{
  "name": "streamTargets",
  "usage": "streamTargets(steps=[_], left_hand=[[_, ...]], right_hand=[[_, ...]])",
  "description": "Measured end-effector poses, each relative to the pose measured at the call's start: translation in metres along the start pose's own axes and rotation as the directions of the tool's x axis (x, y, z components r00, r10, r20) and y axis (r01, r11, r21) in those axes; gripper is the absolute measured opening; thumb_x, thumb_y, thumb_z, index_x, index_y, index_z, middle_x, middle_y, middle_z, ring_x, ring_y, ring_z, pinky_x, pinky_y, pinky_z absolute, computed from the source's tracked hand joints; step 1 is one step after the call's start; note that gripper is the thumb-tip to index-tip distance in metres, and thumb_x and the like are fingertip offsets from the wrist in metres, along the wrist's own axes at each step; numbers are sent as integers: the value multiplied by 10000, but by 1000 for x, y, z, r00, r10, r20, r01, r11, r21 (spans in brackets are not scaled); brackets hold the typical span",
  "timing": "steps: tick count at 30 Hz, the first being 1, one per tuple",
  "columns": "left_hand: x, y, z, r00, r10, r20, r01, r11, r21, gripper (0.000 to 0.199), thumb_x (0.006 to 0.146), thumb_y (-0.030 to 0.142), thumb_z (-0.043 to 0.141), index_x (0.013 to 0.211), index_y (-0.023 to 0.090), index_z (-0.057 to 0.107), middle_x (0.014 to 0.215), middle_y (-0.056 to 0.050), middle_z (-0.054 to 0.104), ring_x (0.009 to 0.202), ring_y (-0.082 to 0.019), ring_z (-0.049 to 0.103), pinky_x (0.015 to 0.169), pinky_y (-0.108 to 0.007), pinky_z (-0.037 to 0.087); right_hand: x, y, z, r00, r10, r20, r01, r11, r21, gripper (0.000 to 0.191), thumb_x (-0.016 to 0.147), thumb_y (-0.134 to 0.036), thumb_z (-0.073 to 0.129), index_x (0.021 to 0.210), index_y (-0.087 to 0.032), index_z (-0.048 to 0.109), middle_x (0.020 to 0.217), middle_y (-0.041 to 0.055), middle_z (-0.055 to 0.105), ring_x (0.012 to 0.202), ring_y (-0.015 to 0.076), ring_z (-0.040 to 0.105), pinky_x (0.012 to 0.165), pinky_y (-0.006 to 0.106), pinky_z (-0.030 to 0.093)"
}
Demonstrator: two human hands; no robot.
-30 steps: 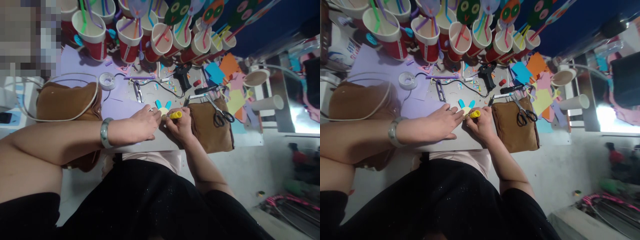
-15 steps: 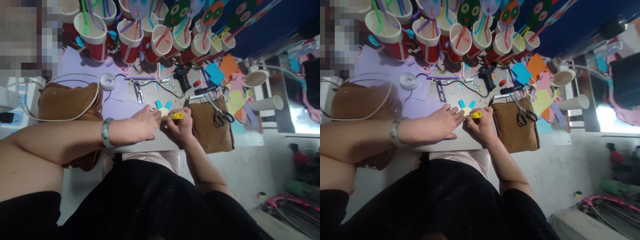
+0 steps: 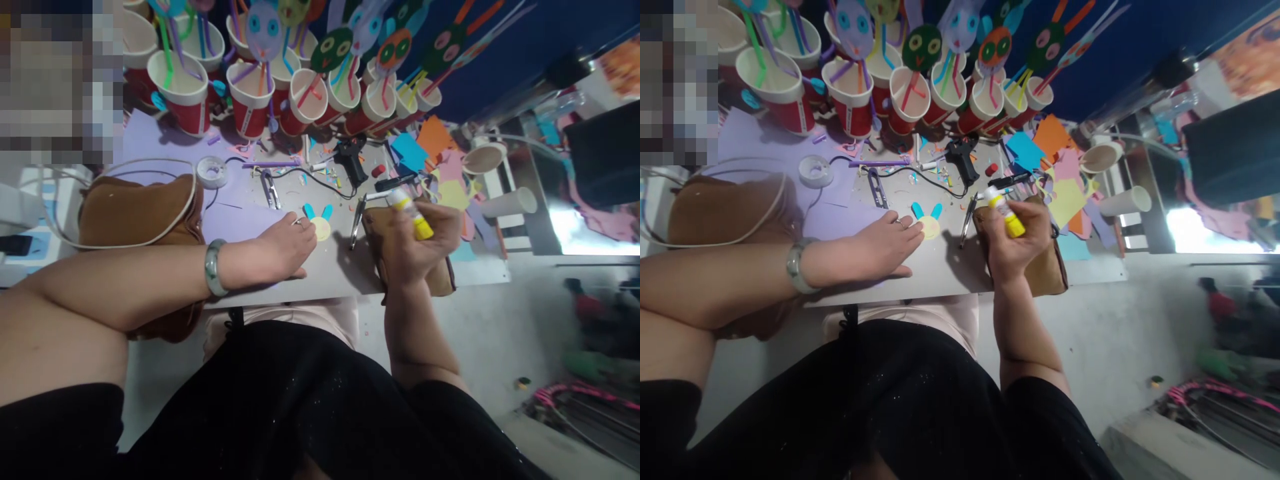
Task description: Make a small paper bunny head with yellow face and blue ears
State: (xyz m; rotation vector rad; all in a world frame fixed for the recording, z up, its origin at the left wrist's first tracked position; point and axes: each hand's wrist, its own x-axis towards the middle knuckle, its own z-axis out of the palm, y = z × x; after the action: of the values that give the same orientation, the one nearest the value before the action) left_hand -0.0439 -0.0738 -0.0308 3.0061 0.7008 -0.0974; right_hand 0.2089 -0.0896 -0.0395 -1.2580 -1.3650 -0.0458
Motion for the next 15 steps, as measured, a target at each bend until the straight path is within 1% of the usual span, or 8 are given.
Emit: streamTargets(steps=[2, 3, 6, 8, 9, 11, 13, 15], left_hand=[[-1, 0, 2, 999, 12, -38, -11, 1000, 22, 527, 895, 567, 701, 1120, 91, 671, 1240, -188, 667, 1087, -305, 575, 894, -384, 362], [-1, 0, 2, 999, 11, -44, -10, 1000, 27, 524, 894, 569, 702, 1104, 91, 673, 1215, -187, 673, 1074, -303, 577, 885, -383, 363], [0, 0, 1, 1000, -1, -31, 2, 1000, 26, 522, 888, 577, 709, 1084, 94, 679, 1178, -181, 686, 1053, -303, 584, 860, -376, 366], [0, 0, 1, 1000, -2, -29, 3, 1000, 24, 521, 887, 579, 710, 1076, 95, 679, 1173, -176, 688, 1055, -303, 587, 861, -376, 369], [0, 0, 1, 999, 2, -37, -1, 1000, 22, 521, 888, 579, 710, 1072, 93, 677, 1172, -176, 686, 1057, -303, 588, 865, -378, 372], [0, -1, 3, 998, 12, -57, -11, 1000, 18, 521, 890, 575, 708, 1069, 87, 673, 1177, -180, 681, 1060, -304, 591, 875, -384, 377], [0, -2, 5, 998, 13, -63, -12, 1000, 15, 522, 895, 570, 704, 1085, 86, 670, 1188, -184, 677, 1062, -305, 595, 875, -386, 382], [0, -3, 5, 998, 11, -64, -11, 1000, 10, 517, 900, 566, 697, 1103, 91, 668, 1185, -182, 677, 1069, -308, 599, 873, -386, 385]], right_hand=[[18, 5, -4, 989, 133, -60, -119, 973, 199, 289, 800, -416, 777, 931, -255, 576, 834, 46, 638, 680, 206, 628, 651, 403, 509], [25, 7, -6, 984, 177, -30, -162, 950, 268, 344, 764, -439, 792, 953, -261, 566, 840, 52, 650, 706, 217, 644, 654, 406, 512], [41, 10, -9, 950, 221, 220, -268, 940, 212, 419, 727, -513, 791, 991, -275, 569, 878, 68, 698, 727, 215, 649, 693, 427, 532], [46, 13, -9, 916, 209, 341, -266, 955, 129, 365, 813, -546, 714, 1007, -293, 537, 887, 66, 723, 709, 195, 632, 711, 424, 532], [48, 17, -8, 913, 194, 359, -247, 963, 110, 336, 860, -550, 666, 1013, -302, 500, 888, 61, 729, 707, 186, 624, 714, 415, 528], [55, 29, -4, 930, 159, 331, -199, 976, 92, 321, 909, -535, 624, 1014, -310, 421, 905, 51, 732, 725, 169, 612, 712, 387, 513], [64, 48, 3, 943, 138, 303, -159, 986, 47, 354, 874, -480, 696, 987, -290, 419, 963, 69, 722, 738, 153, 594, 699, 361, 495], [73, 71, 11, 936, 127, 330, -119, 992, -44, 344, 803, -373, 790, 905, -263, 481, 834, 23, 661, 638, 109, 491, 624, 316, 439]])
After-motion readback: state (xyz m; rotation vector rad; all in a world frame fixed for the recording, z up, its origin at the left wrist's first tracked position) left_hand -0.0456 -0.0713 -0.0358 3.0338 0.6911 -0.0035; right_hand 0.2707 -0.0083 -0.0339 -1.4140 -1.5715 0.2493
